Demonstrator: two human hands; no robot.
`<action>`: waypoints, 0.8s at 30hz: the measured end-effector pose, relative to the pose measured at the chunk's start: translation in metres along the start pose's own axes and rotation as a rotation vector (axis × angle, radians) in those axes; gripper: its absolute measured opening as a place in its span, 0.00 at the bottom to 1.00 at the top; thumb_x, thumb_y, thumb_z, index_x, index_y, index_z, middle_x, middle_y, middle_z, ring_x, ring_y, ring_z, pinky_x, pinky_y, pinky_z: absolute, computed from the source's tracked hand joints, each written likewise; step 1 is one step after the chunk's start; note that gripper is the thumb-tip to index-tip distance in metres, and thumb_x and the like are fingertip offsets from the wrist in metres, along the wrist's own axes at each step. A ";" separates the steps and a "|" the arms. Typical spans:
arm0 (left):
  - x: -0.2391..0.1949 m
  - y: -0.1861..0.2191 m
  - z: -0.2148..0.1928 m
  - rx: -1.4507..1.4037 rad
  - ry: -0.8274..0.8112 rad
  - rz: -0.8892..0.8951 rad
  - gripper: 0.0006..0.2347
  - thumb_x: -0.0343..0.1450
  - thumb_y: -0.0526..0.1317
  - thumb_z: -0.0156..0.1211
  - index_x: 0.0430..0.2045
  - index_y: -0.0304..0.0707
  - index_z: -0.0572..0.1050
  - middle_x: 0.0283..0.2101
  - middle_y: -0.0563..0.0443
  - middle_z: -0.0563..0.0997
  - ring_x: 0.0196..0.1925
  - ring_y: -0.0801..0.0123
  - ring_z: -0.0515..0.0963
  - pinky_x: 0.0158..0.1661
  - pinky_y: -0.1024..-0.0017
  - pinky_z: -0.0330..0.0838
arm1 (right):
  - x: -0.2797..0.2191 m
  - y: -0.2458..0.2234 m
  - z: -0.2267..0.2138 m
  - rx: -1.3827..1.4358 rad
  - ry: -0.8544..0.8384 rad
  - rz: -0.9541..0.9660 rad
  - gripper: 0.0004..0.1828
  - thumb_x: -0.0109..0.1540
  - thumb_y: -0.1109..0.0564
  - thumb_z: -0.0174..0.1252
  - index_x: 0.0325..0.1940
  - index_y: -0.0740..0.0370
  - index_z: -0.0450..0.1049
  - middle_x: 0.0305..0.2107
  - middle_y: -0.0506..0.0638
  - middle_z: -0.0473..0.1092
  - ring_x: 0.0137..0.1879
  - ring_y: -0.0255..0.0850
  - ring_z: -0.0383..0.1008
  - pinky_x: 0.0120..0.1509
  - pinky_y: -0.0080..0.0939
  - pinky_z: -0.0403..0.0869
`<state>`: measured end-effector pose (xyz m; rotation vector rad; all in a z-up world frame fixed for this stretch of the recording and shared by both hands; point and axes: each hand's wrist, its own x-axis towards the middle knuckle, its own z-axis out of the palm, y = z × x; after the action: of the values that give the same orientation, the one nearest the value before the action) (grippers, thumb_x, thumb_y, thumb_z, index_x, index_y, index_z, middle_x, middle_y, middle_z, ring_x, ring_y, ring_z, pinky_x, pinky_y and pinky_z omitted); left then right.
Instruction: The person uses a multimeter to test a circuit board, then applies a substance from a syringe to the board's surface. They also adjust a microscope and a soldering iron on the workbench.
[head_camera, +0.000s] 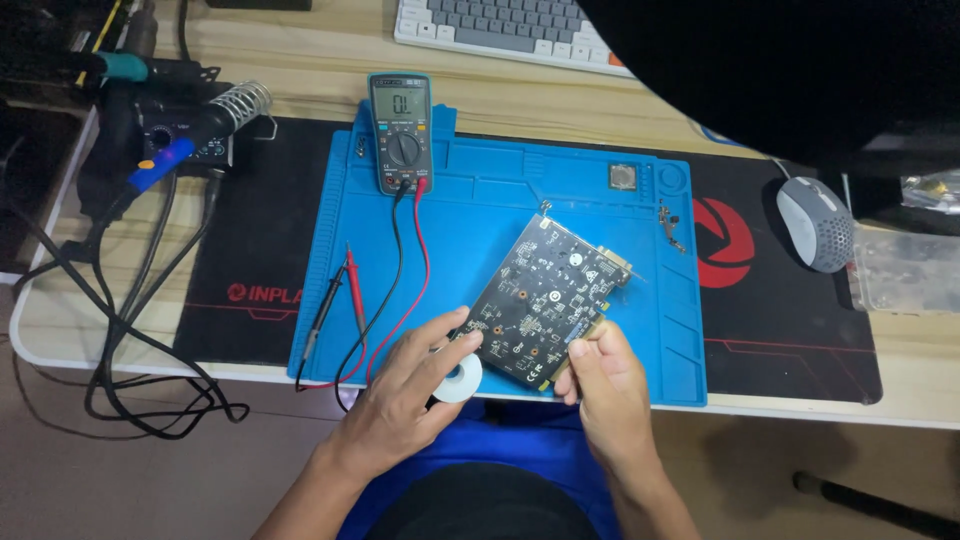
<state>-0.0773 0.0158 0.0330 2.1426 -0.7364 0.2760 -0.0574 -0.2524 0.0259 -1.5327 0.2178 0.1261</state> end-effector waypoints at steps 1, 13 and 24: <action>0.000 0.000 0.001 0.000 0.000 0.000 0.36 0.70 0.25 0.73 0.75 0.41 0.64 0.75 0.30 0.68 0.76 0.42 0.75 0.72 0.48 0.74 | 0.001 0.000 -0.001 0.000 0.000 0.000 0.10 0.75 0.54 0.50 0.44 0.62 0.71 0.19 0.54 0.72 0.23 0.35 0.66 0.31 0.35 0.67; -0.005 0.001 0.004 -0.001 -0.017 -0.021 0.33 0.71 0.26 0.74 0.73 0.42 0.67 0.76 0.31 0.68 0.76 0.40 0.74 0.71 0.48 0.76 | 0.002 -0.004 -0.003 -0.101 -0.005 -0.010 0.11 0.75 0.52 0.52 0.42 0.60 0.73 0.21 0.51 0.74 0.26 0.35 0.69 0.34 0.35 0.70; -0.003 0.000 0.003 -0.022 0.033 -0.016 0.28 0.73 0.28 0.74 0.69 0.39 0.71 0.72 0.30 0.71 0.73 0.42 0.77 0.68 0.52 0.80 | -0.001 -0.005 -0.001 -0.107 -0.020 0.011 0.10 0.74 0.54 0.52 0.42 0.60 0.73 0.19 0.49 0.71 0.27 0.34 0.68 0.35 0.36 0.70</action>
<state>-0.0798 0.0146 0.0302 2.1178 -0.7003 0.2926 -0.0574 -0.2539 0.0311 -1.6358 0.2061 0.1638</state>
